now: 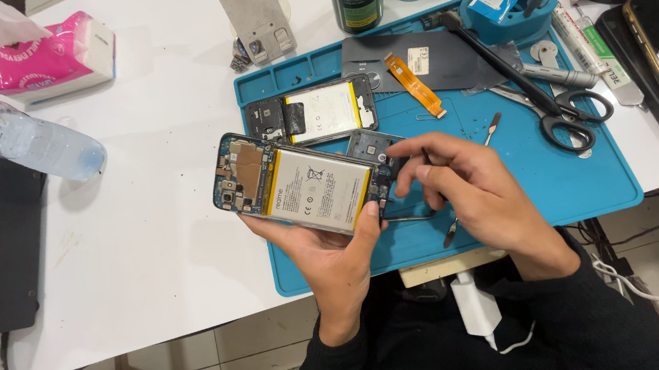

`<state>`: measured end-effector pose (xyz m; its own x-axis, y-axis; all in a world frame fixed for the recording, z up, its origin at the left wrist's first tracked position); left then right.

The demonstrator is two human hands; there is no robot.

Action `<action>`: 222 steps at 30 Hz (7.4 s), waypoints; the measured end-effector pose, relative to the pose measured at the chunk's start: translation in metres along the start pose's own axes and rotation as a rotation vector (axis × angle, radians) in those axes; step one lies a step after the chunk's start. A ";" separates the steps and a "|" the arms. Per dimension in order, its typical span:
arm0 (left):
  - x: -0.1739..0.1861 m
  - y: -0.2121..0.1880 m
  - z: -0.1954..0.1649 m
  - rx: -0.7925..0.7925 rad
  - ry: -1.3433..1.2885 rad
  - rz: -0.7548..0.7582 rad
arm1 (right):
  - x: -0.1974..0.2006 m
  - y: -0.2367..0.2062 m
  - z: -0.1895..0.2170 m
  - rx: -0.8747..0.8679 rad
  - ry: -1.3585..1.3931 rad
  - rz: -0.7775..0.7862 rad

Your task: The person works on a disassembled smartphone at a repair bench, prying at the battery and frame by hand, then uses a screwdriver to unscrew components from the phone. They handle the opened phone, a second disassembled phone on the mat, and small parts while working over a blue silicone mat.

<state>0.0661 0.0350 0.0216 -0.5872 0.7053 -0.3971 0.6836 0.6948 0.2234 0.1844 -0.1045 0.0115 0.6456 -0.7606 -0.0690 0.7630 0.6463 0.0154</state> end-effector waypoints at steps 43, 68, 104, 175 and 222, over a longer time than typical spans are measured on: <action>0.005 0.003 0.014 0.071 -0.037 0.073 | -0.006 -0.021 0.060 0.612 -0.365 0.050; -0.001 0.002 0.013 0.085 0.009 0.136 | -0.008 -0.018 0.056 0.421 -0.478 0.070; -0.010 -0.002 0.011 0.119 -0.091 0.181 | -0.006 -0.008 0.045 0.352 -0.482 -0.194; 0.000 -0.003 0.021 0.077 -0.055 0.139 | -0.011 0.002 0.006 -0.036 -0.048 0.022; 0.015 -0.004 0.028 -0.069 -0.409 0.066 | -0.072 -0.034 0.065 0.963 -0.848 -0.065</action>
<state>0.0664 0.0385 -0.0102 -0.3131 0.6441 -0.6979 0.6748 0.6679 0.3138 0.1144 -0.0757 0.0811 0.1547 -0.8200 0.5510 0.2804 0.5712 0.7714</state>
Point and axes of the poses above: each hand's wrist, its own y-axis towards the middle knuckle, its own x-axis out of the back of the hand, z = x × y, the point moved 8 cm from there along y, towards the middle knuckle, and after that the axes turned 2 degrees about -z, right-handed, at the moved point
